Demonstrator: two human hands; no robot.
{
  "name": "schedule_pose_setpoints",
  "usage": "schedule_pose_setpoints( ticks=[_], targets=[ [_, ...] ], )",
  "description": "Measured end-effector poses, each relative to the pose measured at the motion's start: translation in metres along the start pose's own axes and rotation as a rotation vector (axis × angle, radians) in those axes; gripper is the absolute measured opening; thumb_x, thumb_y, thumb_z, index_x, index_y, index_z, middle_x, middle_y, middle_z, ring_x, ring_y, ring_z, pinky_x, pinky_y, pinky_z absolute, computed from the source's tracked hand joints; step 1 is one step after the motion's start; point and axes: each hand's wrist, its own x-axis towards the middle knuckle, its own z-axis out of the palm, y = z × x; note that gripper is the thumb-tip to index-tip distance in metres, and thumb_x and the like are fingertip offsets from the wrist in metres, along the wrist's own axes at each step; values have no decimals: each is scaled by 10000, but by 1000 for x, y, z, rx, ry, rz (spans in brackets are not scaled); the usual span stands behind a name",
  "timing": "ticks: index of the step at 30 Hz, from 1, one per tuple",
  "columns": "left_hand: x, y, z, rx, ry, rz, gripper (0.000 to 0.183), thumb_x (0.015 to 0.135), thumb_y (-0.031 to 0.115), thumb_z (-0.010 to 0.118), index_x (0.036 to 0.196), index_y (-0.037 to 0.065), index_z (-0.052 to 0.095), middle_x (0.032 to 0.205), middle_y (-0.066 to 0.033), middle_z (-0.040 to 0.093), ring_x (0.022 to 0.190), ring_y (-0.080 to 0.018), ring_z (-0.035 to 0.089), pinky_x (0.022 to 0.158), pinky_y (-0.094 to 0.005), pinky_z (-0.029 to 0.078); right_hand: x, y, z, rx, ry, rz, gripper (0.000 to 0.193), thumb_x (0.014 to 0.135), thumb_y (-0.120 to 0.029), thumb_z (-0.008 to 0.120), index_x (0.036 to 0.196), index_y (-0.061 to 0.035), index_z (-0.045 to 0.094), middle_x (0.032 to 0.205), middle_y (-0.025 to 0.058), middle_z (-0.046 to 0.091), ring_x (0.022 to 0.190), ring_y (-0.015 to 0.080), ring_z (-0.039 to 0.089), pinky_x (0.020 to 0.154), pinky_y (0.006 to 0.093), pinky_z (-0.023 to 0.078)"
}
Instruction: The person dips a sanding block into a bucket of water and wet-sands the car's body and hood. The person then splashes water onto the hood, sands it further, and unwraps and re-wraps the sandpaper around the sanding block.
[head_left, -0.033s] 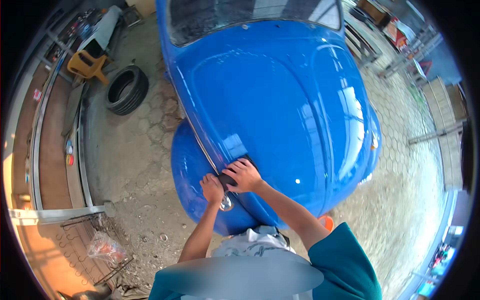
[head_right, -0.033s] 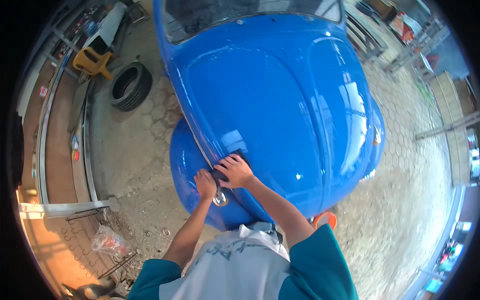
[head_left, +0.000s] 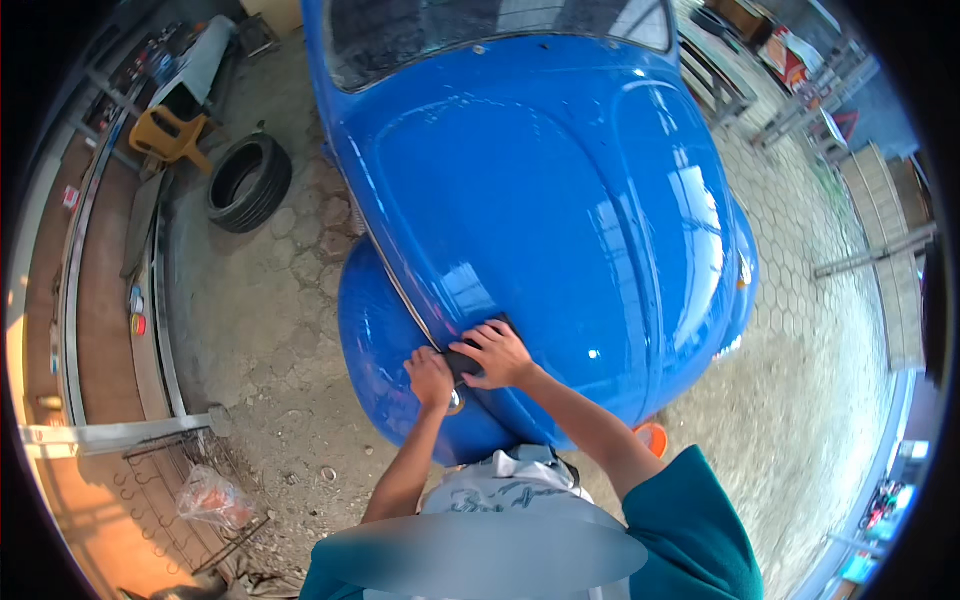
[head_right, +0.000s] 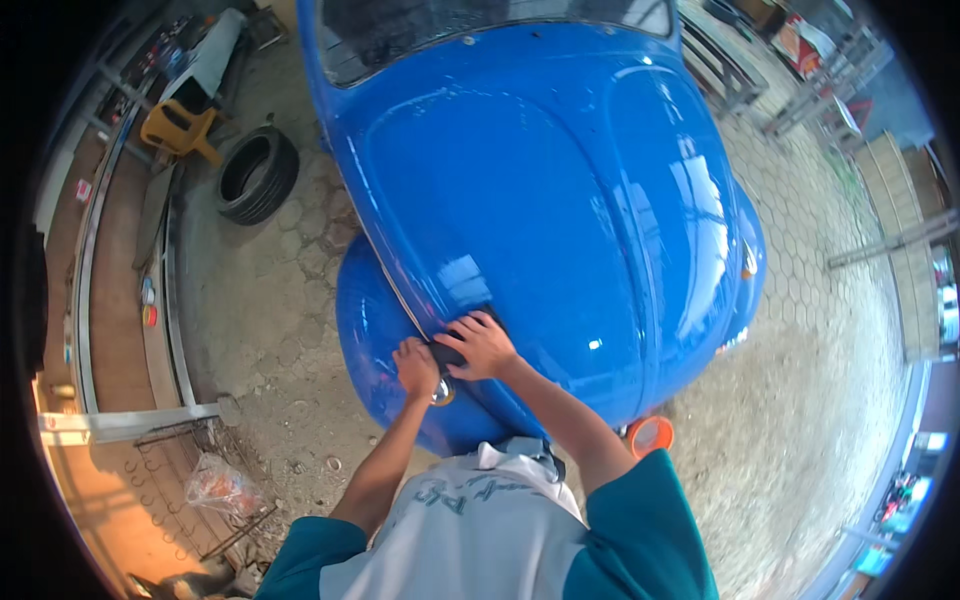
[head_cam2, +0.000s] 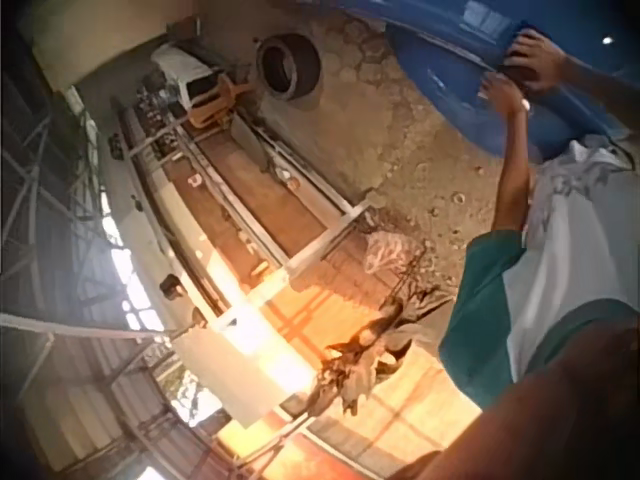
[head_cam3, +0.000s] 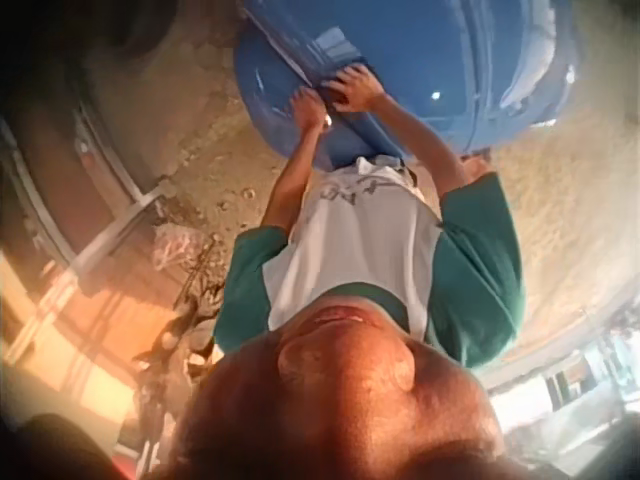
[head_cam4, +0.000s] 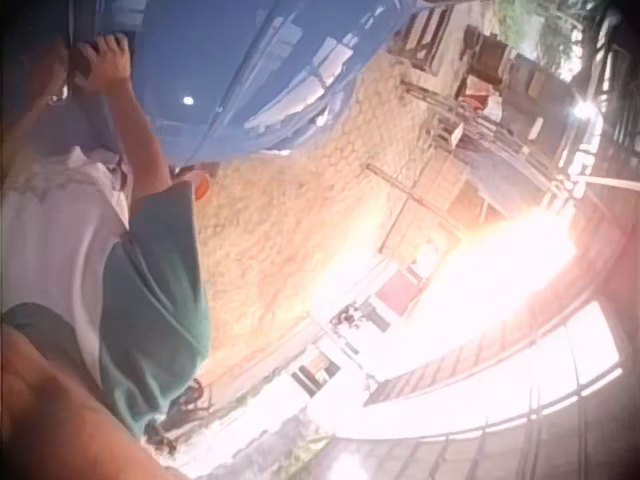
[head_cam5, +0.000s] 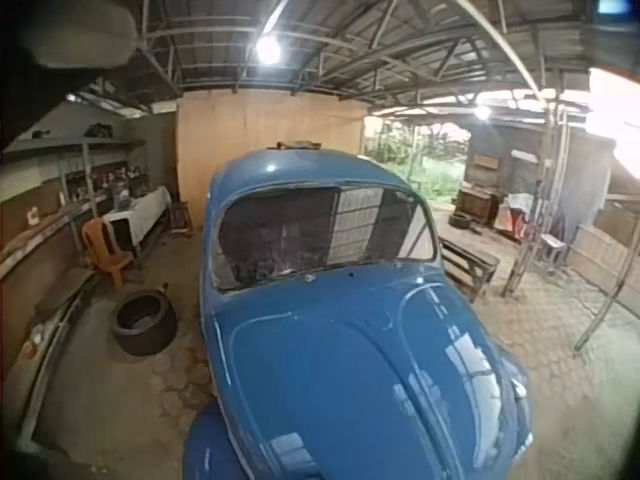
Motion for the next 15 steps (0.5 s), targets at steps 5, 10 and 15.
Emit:
schedule_pose_setpoints(
  ticks=[5, 10, 15],
  targets=[
    [-57, 69, 19, -146, -65, 404, 124, 913, 187, 610, 901, 71, 568, 948, -152, 566, 903, -386, 562, 797, -500, 470, -154, -21, -8, -206, 16, 294, 588, 796, -519, 716, 1336, -323, 587, 1295, 51, 572, 1223, 249, 535, 1081, 472, 381],
    [-91, 105, 27, -413, -369, 501, 236, 950, 273, 613, 1067, 68, 614, 1098, -152, 558, 1018, -384, 568, 852, -495, 486, -239, -48, 29, -440, 155, 837, 651, 809, -532, 705, 1382, -271, 540, 1368, 56, 525, 1275, 267, 496, 1088, 514, 364],
    [-67, 105, 16, -131, -357, 658, 429, 956, 313, 599, 1354, 153, 582, 1382, -117, 493, 1204, -368, 508, 938, -532, 474, -243, -46, 35, -205, 250, 1260, 772, 886, -571, 630, 1454, -90, 427, 1404, 152, 501, 1218, 354, 548, 915, 508, 499]
  ],
)
